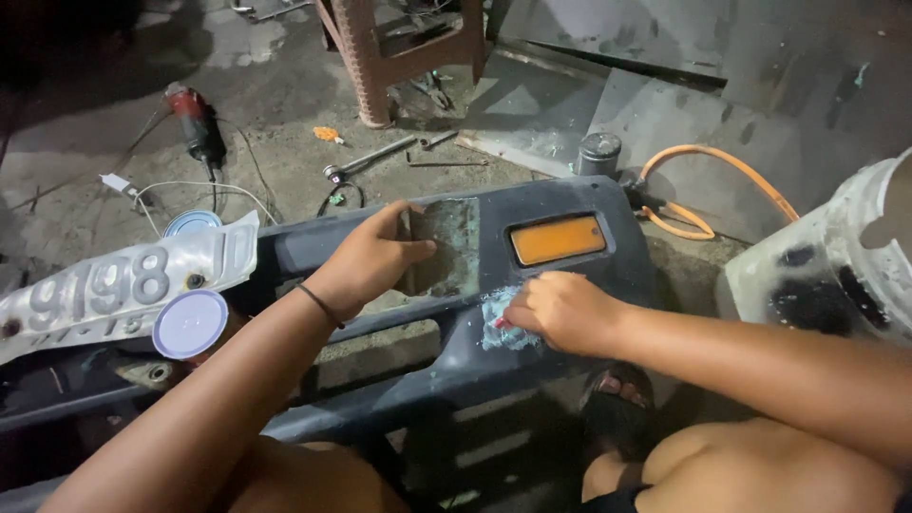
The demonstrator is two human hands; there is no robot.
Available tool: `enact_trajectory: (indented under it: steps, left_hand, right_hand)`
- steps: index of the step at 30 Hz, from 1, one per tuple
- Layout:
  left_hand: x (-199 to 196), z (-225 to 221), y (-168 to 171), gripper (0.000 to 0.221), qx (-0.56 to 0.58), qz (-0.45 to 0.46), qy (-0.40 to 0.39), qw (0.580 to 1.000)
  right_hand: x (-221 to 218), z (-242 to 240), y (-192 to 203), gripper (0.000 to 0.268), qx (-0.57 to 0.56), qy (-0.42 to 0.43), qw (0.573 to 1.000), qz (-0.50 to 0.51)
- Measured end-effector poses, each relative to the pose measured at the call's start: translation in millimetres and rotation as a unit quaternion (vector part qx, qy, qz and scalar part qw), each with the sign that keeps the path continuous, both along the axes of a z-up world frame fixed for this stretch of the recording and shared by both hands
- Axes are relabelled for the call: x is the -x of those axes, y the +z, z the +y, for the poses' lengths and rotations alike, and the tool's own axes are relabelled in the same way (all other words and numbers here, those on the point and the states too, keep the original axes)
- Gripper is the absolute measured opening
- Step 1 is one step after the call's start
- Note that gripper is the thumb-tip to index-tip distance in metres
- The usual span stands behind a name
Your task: Applying and smoothing body filler on a car bumper part using a plastic spreader
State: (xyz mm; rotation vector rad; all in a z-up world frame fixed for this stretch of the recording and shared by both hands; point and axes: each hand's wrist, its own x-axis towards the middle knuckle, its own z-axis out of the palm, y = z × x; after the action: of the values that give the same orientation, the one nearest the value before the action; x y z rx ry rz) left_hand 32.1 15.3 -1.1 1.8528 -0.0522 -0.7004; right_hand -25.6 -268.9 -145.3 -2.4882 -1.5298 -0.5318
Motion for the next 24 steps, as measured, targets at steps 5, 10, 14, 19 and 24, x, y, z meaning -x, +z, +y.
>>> enact_trajectory:
  steps: [5,10,14,19,24]
  left_hand:
    - [-4,-1,-7,0.039,0.0,0.007,-0.003,1.0]
    - [-4,-3,-5,0.038,0.017,0.0,-0.004,1.0]
    - [-8,-4,-11,0.035,0.024,0.008,-0.003,1.0]
    - [-2,-8,6,0.034,0.008,0.024,0.014,1.0]
    - [-4,-8,0,0.048,-0.026,0.009,-0.028,0.999]
  right_hand:
    - [11,-9,-2,0.021,0.003,0.016,1.0,0.013]
    - [17,-21,-15,0.029,0.017,0.022,0.999,0.033]
    - [17,-29,-18,0.031,0.031,0.02,0.997,0.064]
    - [13,-24,-1,0.031,0.024,-0.008,0.997,0.072]
    - [2,-1,37,0.021,-0.045,-0.058,0.993,0.09]
